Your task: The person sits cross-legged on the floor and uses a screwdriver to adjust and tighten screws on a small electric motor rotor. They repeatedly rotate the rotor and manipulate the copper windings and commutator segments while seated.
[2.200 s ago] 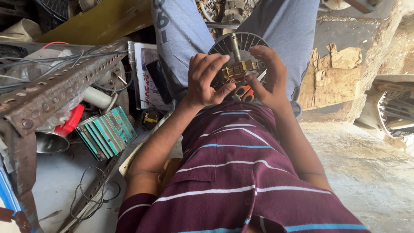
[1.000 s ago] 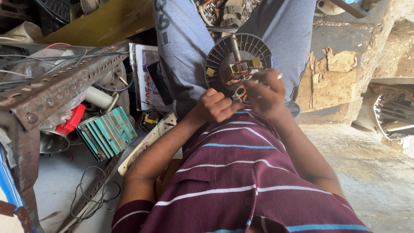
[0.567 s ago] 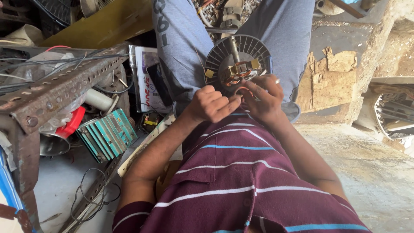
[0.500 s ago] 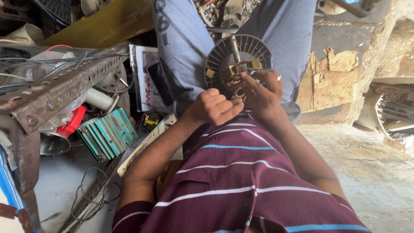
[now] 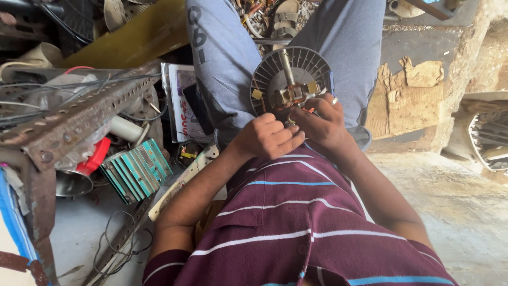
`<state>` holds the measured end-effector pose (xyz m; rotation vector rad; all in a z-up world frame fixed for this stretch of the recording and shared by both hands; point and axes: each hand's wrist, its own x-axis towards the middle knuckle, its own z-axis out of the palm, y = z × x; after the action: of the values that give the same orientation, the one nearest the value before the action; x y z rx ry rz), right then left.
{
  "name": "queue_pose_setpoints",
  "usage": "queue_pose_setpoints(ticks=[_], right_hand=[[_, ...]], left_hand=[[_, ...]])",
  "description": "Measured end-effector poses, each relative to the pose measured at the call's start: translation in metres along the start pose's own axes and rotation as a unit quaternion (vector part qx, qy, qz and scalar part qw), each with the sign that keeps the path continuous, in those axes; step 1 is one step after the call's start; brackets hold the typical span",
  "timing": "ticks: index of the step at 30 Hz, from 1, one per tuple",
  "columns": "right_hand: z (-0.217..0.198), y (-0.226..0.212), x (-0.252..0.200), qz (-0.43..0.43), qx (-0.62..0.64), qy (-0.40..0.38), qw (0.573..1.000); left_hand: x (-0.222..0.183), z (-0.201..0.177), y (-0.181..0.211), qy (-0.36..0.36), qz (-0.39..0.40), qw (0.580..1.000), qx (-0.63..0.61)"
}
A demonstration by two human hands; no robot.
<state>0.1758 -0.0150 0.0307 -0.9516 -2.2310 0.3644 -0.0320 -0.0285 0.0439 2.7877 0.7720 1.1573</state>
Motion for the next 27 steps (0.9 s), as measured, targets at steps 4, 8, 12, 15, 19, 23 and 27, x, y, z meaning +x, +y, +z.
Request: queue_pose_setpoints(ticks=[4,8,12,15,19,23,27], right_hand=[[0.011,0.005,-0.013,0.168,0.181,0.048,0.968],[0.027,0.0,-0.018,0.303,0.309,0.081,0.898],[0.03,0.0,-0.018,0.396,0.458,0.122,0.787],[0.034,0.002,-0.023,0.451,0.477,0.119,0.745],[0.04,0.005,-0.023,0.441,0.408,0.118,0.79],[0.02,0.018,-0.009,0.312,0.237,0.174,0.903],[-0.008,0.052,0.021,0.157,0.239,-0.009,0.958]], left_hand=[[0.026,-0.02,-0.022,-0.037,-0.046,0.996,0.063],[0.058,-0.028,-0.043,-0.058,-0.093,0.991,0.078],[0.081,-0.02,-0.059,-0.077,-0.044,0.994,0.057],[0.084,0.007,-0.076,-0.13,-0.041,0.986,0.093],[0.066,0.042,-0.108,-0.127,-0.164,0.978,0.004],[0.038,0.049,-0.117,-0.128,-0.29,0.947,-0.059],[0.028,0.025,-0.104,-0.107,-0.359,0.927,0.009]])
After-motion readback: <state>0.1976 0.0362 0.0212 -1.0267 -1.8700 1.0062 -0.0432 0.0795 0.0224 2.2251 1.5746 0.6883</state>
